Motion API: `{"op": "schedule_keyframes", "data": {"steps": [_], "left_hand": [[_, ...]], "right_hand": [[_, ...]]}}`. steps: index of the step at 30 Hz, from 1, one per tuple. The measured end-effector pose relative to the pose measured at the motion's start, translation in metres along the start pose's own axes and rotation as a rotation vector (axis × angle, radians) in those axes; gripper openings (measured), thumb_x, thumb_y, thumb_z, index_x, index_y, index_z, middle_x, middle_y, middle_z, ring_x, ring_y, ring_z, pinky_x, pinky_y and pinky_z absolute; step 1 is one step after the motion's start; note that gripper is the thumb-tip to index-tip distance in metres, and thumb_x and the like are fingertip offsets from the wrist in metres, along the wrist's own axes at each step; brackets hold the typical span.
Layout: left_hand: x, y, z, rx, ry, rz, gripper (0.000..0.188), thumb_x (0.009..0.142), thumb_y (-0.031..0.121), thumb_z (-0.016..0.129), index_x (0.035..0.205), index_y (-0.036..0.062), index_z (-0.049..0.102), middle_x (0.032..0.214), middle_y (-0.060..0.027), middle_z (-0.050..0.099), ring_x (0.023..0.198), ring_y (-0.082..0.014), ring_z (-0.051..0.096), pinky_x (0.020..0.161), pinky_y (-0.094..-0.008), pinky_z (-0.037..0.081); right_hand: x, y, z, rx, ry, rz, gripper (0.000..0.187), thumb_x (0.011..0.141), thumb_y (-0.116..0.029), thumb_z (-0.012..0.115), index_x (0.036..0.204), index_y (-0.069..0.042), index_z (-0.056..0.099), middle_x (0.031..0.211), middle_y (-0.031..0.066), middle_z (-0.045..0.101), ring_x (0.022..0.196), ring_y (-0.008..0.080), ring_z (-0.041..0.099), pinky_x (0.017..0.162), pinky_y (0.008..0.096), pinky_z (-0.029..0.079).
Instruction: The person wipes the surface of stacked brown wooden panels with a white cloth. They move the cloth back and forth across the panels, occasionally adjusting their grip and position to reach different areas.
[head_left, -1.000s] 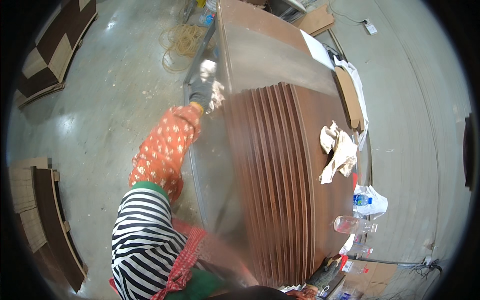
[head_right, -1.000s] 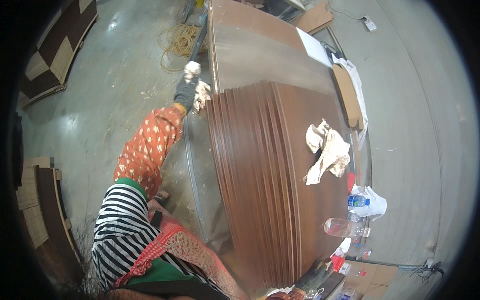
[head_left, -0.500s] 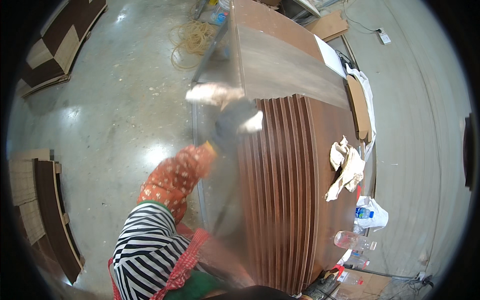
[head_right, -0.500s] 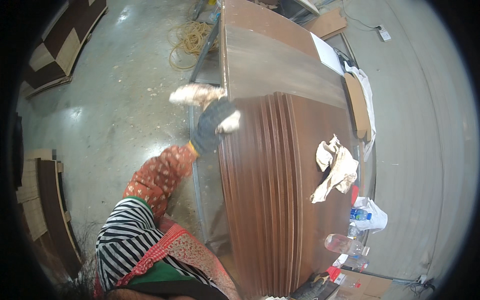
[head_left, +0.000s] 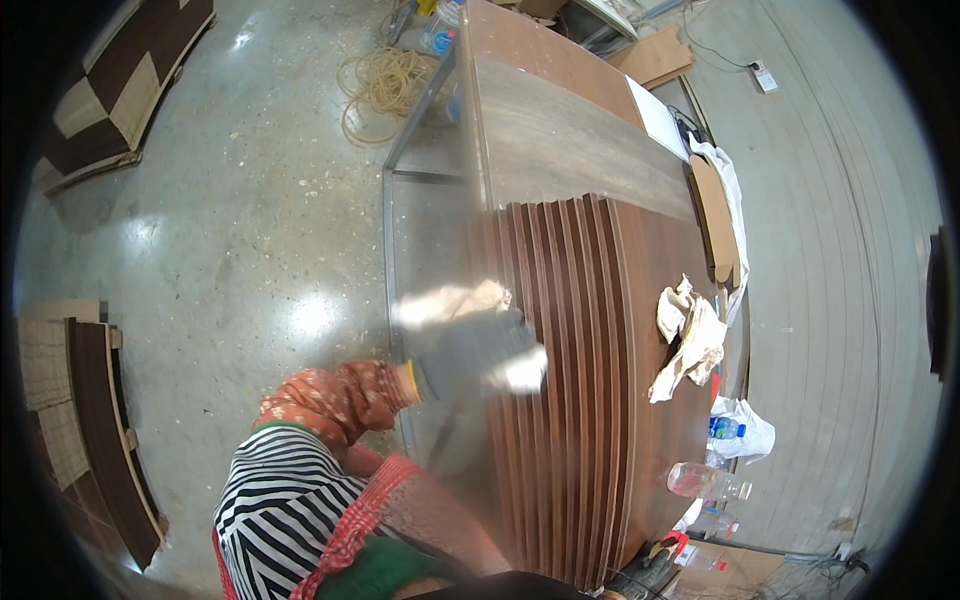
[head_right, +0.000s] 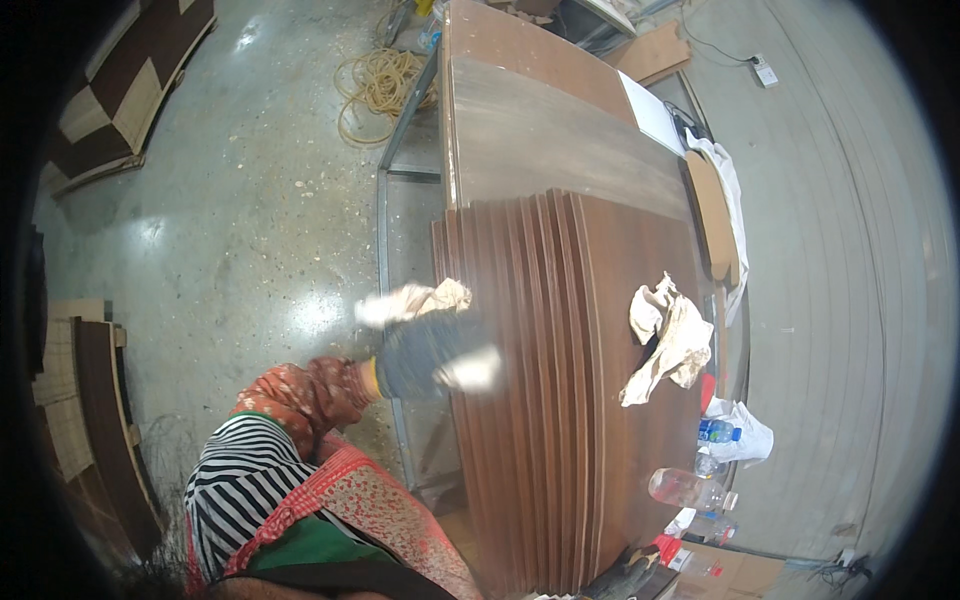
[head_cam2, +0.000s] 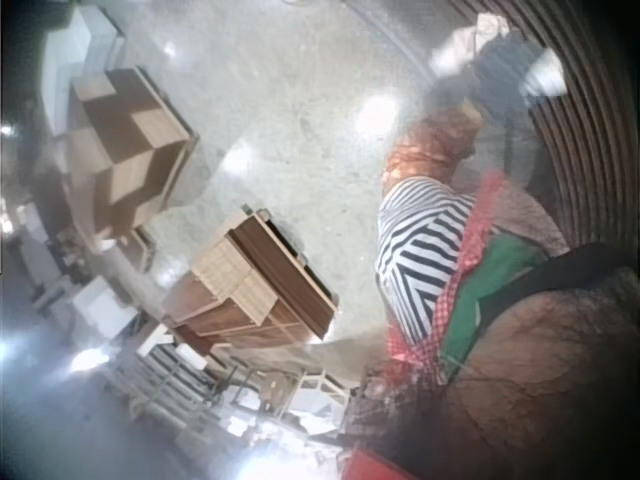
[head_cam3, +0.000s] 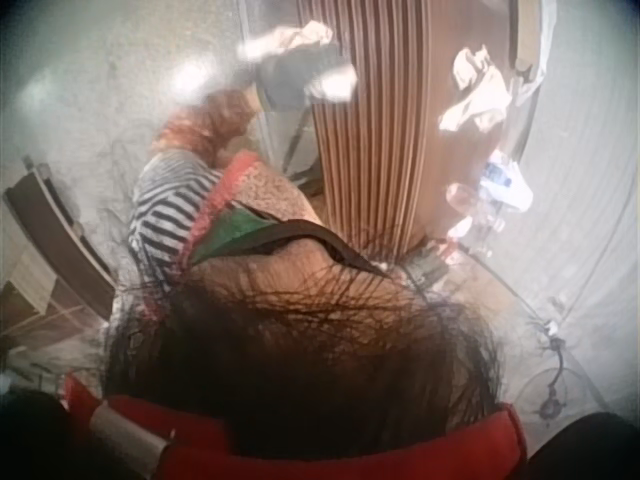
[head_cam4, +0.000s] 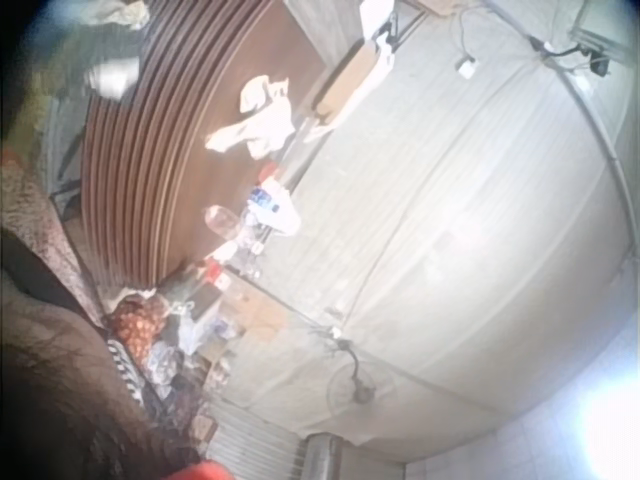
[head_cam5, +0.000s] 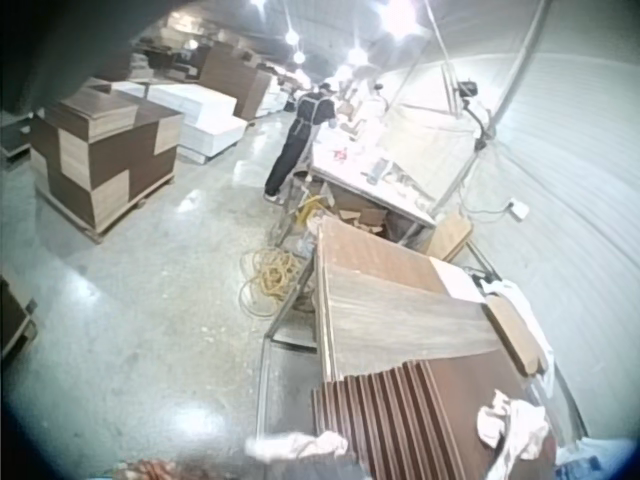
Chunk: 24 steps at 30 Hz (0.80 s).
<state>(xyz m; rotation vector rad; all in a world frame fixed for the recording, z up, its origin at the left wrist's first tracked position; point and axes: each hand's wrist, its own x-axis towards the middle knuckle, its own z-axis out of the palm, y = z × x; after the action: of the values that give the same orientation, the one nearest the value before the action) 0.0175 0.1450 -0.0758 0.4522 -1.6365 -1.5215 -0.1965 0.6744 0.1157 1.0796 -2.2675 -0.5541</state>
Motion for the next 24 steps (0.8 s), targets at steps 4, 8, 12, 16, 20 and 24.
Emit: {"op": "schedule_keyframes", "data": {"steps": [4, 8, 12, 16, 20, 24], "left_hand": [[0.019, -0.015, 0.000, 0.524, 0.062, 0.515, 0.042, 0.089, 0.029, 0.071, 0.126, 0.0095, 0.066, 0.129, -0.0149, 0.065, 0.123, -0.0280, 0.060, 0.109, -0.0463, 0.044], [0.078, -0.038, -0.035, 0.516, 0.283, 0.450, 0.047, 0.093, 0.015, 0.059, 0.139, 0.0036, 0.056, 0.144, -0.0165, 0.054, 0.138, -0.0294, 0.049, 0.115, -0.0415, 0.038], [0.120, -0.062, -0.061, 0.346, 0.291, -0.081, 0.040, 0.098, 0.023, 0.063, 0.131, 0.0008, 0.058, 0.130, -0.0139, 0.064, 0.112, -0.0262, 0.067, 0.094, -0.0352, 0.054], [0.105, -0.067, -0.072, -0.575, 0.467, 0.046, 0.041, 0.094, 0.012, 0.060, 0.135, 0.0109, 0.058, 0.095, -0.0133, 0.066, 0.081, -0.0220, 0.066, 0.073, -0.0370, 0.054], [0.072, -0.063, -0.055, 0.100, 0.329, -0.208, 0.050, 0.089, 0.013, 0.071, 0.136, 0.0052, 0.053, 0.115, -0.0102, 0.066, 0.103, -0.0185, 0.065, 0.087, -0.0327, 0.053], [0.068, -0.074, -0.036, 0.121, 0.439, -0.072, 0.055, 0.087, 0.005, 0.072, 0.138, 0.0027, 0.051, 0.126, -0.0117, 0.066, 0.115, -0.0208, 0.063, 0.098, -0.0350, 0.050]], "right_hand": [[0.006, -0.009, -0.002, 0.434, 0.094, 0.295, 0.045, 0.100, -0.021, 0.054, 0.140, -0.003, 0.047, 0.138, 0.0209, 0.053, 0.130, 0.0384, 0.049, 0.111, 0.0520, 0.037], [-0.004, -0.004, 0.017, 1.339, 0.277, 0.795, 0.050, 0.103, -0.025, 0.051, 0.145, -0.001, 0.042, 0.144, 0.0199, 0.049, 0.134, 0.0341, 0.046, 0.115, 0.0468, 0.036], [-0.012, 0.005, 0.020, 1.284, 0.182, 0.696, 0.050, 0.103, -0.025, 0.051, 0.145, 0.000, 0.042, 0.144, 0.0199, 0.049, 0.133, 0.0338, 0.047, 0.116, 0.0466, 0.036], [-0.001, 0.002, 0.002, 0.857, 0.008, 0.546, 0.034, 0.098, -0.015, 0.055, 0.130, -0.004, 0.056, 0.123, 0.0204, 0.059, 0.122, 0.0422, 0.053, 0.109, 0.0579, 0.039], [0.012, -0.007, -0.013, -0.234, 0.033, -0.068, 0.030, 0.097, -0.017, 0.060, 0.126, -0.010, 0.062, 0.124, 0.0186, 0.061, 0.119, 0.0412, 0.056, 0.102, 0.0567, 0.047], [0.007, -0.011, -0.006, 0.199, 0.159, 0.218, 0.035, 0.098, -0.022, 0.063, 0.131, -0.012, 0.059, 0.131, 0.0187, 0.058, 0.122, 0.0410, 0.054, 0.101, 0.0539, 0.048]]}}
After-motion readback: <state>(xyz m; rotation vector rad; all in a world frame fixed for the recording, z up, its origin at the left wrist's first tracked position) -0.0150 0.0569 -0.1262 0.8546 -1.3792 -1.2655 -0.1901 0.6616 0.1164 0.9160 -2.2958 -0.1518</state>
